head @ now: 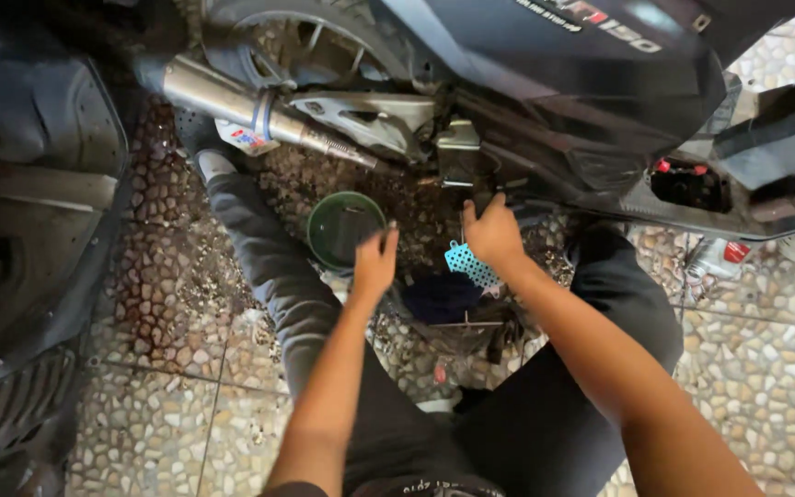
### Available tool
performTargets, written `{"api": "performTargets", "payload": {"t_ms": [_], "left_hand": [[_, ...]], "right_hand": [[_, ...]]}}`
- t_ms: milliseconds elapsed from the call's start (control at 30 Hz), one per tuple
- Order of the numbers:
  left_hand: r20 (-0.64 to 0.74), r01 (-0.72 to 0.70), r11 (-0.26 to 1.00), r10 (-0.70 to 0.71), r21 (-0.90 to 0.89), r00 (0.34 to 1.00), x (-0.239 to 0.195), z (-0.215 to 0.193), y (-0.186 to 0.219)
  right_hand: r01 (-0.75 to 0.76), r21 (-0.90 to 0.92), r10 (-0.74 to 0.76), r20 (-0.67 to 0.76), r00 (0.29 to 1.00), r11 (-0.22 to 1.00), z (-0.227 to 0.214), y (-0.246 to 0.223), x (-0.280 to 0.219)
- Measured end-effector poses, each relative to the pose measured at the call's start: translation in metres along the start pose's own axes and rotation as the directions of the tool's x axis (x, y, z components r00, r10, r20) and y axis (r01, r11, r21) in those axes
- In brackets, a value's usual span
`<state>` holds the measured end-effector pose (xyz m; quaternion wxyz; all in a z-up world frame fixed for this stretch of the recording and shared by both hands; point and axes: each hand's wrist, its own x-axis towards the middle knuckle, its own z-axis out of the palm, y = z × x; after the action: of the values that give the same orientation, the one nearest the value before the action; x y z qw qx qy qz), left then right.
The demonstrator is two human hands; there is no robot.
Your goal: The person sits on the floor beneath a scooter and works on a component near the engine area, using a wrench to turn a fastener while holding the part with the other hand. A blue perforated basket, green bowl, and dark cloth rest on the floor beside them as they continue working on the fastener.
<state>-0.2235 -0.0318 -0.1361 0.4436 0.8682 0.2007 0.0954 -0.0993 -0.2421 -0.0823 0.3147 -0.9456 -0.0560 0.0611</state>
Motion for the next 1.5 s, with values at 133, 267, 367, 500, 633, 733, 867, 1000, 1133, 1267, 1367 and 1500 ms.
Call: {"api": "performTargets", "payload": {"t_ms": [133, 267, 367, 500, 633, 733, 867, 1000, 1133, 1267, 1367, 1500], "left_hand": [[-0.013, 0.145, 0.965, -0.151, -0.218, 0.988, -0.061, 0.057, -0.068], [0.112, 0.291, 0.946, -0.277, -0.142, 0.954, -0.086, 0.098, -0.107], [0.113, 0.420, 0.872, -0.405, -0.250, 0.907, -0.088, 0.106, -0.094], [0.018, 0.207, 0.889, -0.219, -0.408, 0.976, -0.084, 0.113, -0.109], [0.018, 0.196, 0.881, -0.209, -0.430, 0.978, -0.087, 0.100, -0.104], [0.141, 0.336, 0.806, -0.308, -0.487, 0.941, -0.088, 0.092, -0.103], [0.172, 0.373, 0.849, -0.332, -0.374, 0.928, -0.090, 0.088, -0.106], [0.121, 0.293, 0.937, -0.274, -0.188, 0.954, -0.096, 0.096, -0.122], [0.068, 0.204, 0.971, -0.197, -0.121, 0.978, -0.104, 0.101, -0.130], [0.195, 0.330, 0.933, -0.300, -0.143, 0.934, -0.114, 0.067, -0.087], [0.061, 0.159, 0.987, -0.157, -0.025, 0.986, -0.112, 0.101, -0.136], [0.071, 0.130, 0.991, -0.128, -0.023, 0.989, -0.117, 0.092, -0.130]], "right_hand": [[-0.014, 0.197, 0.004, 0.052, 0.999, 0.980, -0.008, 0.001, 0.002], [-0.266, 0.447, 0.174, 0.236, 0.956, 0.854, 0.002, 0.013, 0.020], [-0.566, 0.619, 0.250, 0.524, 0.814, 0.544, -0.008, 0.012, 0.039], [-0.623, 0.724, 0.228, 0.580, 0.782, 0.296, 0.013, 0.036, 0.059], [-0.547, 0.711, 0.335, 0.435, 0.836, 0.442, 0.011, 0.020, 0.046], [-0.521, 0.704, 0.346, 0.393, 0.852, 0.483, 0.008, 0.010, 0.039], [-0.515, 0.717, 0.320, 0.405, 0.857, 0.470, 0.021, 0.024, 0.048], [-0.490, 0.754, 0.263, 0.414, 0.871, 0.437, 0.024, 0.026, 0.048], [-0.504, 0.765, 0.245, 0.441, 0.864, 0.401, 0.032, 0.031, 0.052], [-0.482, 0.769, 0.268, 0.402, 0.875, 0.419, 0.017, 0.008, 0.036], [-0.468, 0.793, 0.211, 0.418, 0.884, 0.390, 0.031, 0.022, 0.045], [-0.454, 0.798, 0.183, 0.416, 0.891, 0.397, 0.024, 0.013, 0.035]]}}
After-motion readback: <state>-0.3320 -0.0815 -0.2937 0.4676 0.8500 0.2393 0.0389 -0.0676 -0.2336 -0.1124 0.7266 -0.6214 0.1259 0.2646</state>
